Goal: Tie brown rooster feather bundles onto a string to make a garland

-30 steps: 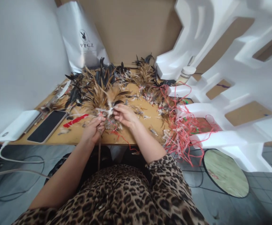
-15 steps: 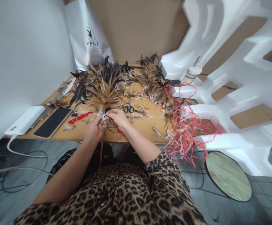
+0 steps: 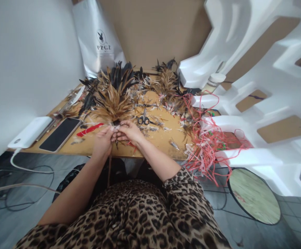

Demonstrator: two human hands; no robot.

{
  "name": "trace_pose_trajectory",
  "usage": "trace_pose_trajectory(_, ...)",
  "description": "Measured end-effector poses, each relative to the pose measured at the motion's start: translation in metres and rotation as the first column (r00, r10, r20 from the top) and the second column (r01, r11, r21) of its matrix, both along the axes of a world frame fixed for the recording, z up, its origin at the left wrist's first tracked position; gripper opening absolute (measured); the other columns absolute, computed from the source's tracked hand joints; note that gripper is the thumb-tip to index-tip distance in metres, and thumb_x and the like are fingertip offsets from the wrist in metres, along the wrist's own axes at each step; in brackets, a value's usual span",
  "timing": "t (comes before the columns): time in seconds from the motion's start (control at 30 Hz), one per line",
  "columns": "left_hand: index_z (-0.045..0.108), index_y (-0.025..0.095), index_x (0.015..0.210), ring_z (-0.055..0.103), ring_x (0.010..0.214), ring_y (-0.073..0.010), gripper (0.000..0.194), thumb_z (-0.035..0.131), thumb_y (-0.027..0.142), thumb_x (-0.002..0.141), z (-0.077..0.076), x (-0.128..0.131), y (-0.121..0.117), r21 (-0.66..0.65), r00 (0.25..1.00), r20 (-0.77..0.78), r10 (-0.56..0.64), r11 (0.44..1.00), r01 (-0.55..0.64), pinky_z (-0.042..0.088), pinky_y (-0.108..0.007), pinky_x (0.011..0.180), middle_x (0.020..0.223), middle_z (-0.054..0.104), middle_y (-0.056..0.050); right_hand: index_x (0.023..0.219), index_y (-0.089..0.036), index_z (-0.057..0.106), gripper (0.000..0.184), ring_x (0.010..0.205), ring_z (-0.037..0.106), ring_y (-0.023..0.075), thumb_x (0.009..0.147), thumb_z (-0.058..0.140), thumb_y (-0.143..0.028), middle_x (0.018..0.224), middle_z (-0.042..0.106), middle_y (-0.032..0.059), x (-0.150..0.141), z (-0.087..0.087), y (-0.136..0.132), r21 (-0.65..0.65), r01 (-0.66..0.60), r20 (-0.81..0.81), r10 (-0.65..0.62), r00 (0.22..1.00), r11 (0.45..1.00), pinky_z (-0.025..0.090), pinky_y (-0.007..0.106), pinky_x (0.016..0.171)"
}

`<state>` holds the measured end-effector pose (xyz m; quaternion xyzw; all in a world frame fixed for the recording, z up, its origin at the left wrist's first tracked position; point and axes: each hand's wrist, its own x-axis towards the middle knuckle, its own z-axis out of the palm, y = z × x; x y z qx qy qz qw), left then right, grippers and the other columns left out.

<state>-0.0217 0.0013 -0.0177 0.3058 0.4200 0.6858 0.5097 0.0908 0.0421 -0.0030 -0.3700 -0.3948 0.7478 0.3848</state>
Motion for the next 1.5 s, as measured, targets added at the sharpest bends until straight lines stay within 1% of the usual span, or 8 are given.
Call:
trace_pose_trajectory(0.17,0.065,0.013,0.072,0.038,0.043,-0.0037,0.024,0.073,0.035,0.068,-0.004,-0.013,0.001,0.007,0.992,-0.118,0.049,0.999,-0.049,0.026,-0.016,0.04,0.052,0.052,0.003,0.085,-0.014,0.06,0.021,0.032,0.023,0.0017,0.077,0.063,-0.032,0.045,0.042,-0.0099,0.009,0.003,-0.008,0.084,-0.219,0.164,0.203,0.965,0.972,0.015,0.015,0.033)
trace_pose_trajectory(0.43,0.072,0.013,0.089,0.063,0.07,-0.0171,0.032,0.069,0.038,0.069,-0.012,-0.016,-0.002,0.073,0.902,-0.388,0.189,0.982,-0.174,0.052,-0.032,0.072,0.078,0.07,-0.006,0.079,-0.016,0.067,0.023,0.068,0.055,0.0099,0.086,0.048,-0.026,0.073,0.065,0.0001,0.005,0.017,-0.026,0.669,-0.312,0.528,-0.135,0.838,0.675,0.039,0.021,0.068)
trace_pose_trajectory(0.6,0.071,0.013,0.096,0.065,0.093,-0.0251,0.033,0.06,0.038,0.077,-0.01,-0.028,-0.003,0.205,0.71,-0.655,0.26,0.965,-0.165,0.048,-0.041,0.091,0.097,0.071,-0.012,0.075,-0.013,0.064,0.023,0.061,0.05,0.0086,0.085,0.047,-0.025,0.065,0.06,-0.0013,0.004,0.035,-0.023,0.64,-0.391,0.57,-0.067,0.819,0.661,0.037,0.021,0.063)
trace_pose_trajectory(0.77,0.071,0.018,0.097,0.063,0.091,-0.0258,0.025,0.054,0.03,0.083,0.005,-0.032,-0.008,0.297,0.433,-0.864,0.255,0.954,0.03,0.046,-0.039,0.091,0.09,0.07,-0.012,0.07,-0.013,0.067,0.019,0.061,0.049,0.0097,0.081,0.052,-0.019,0.062,0.059,-0.0007,0.009,0.079,-0.002,0.641,-0.582,0.723,-0.14,0.676,0.5,0.033,0.023,0.064)
trace_pose_trajectory(1.03,0.063,0.017,0.114,0.063,0.091,-0.0261,0.033,0.053,0.03,0.085,0.019,-0.026,-0.014,0.284,0.328,-0.913,0.244,0.956,0.079,0.044,-0.036,0.088,0.098,0.068,-0.015,0.071,-0.018,0.072,0.009,0.076,0.056,0.0177,0.073,0.065,-0.022,0.069,0.064,0.0039,-0.005,0.105,0.043,0.592,-0.732,0.79,-0.424,0.444,0.338,0.035,0.027,0.069)
trace_pose_trajectory(1.2,0.067,0.019,0.106,0.063,0.091,-0.0269,0.027,0.054,0.024,0.083,0.018,-0.037,-0.015,0.25,0.222,-0.954,0.202,0.944,0.217,0.045,-0.039,0.088,0.097,0.069,-0.015,0.059,-0.016,0.07,0.013,0.065,0.053,0.0132,0.06,0.078,-0.026,0.056,0.058,0.0002,-0.014,0.104,0.059,0.564,-0.74,0.823,-0.321,0.469,0.366,0.035,0.025,0.065)
trace_pose_trajectory(1.33,0.069,0.023,0.1,0.063,0.095,-0.026,0.023,0.062,0.023,0.078,0.024,-0.058,-0.023,0.264,0.276,-0.939,0.204,0.943,0.202,0.047,-0.037,0.089,0.1,0.069,-0.012,0.057,-0.013,0.069,0.013,0.055,0.049,0.0083,0.063,0.075,-0.024,0.052,0.058,-0.0027,0.011,0.11,0.08,0.509,-0.728,0.839,-0.076,0.539,0.459,0.036,0.023,0.061)
trace_pose_trajectory(1.5,0.073,0.022,0.084,0.066,0.08,-0.0251,0.021,0.077,0.026,0.064,0.046,-0.076,-0.047,0.108,0.605,-0.795,-0.049,0.969,0.221,0.052,-0.034,0.073,0.085,0.072,-0.01,0.058,-0.012,0.069,0.008,0.053,0.054,0.0094,0.055,0.076,-0.014,0.054,0.062,-0.0021,0.07,0.109,0.084,0.333,-0.358,0.578,0.111,0.808,0.873,0.042,0.022,0.057)
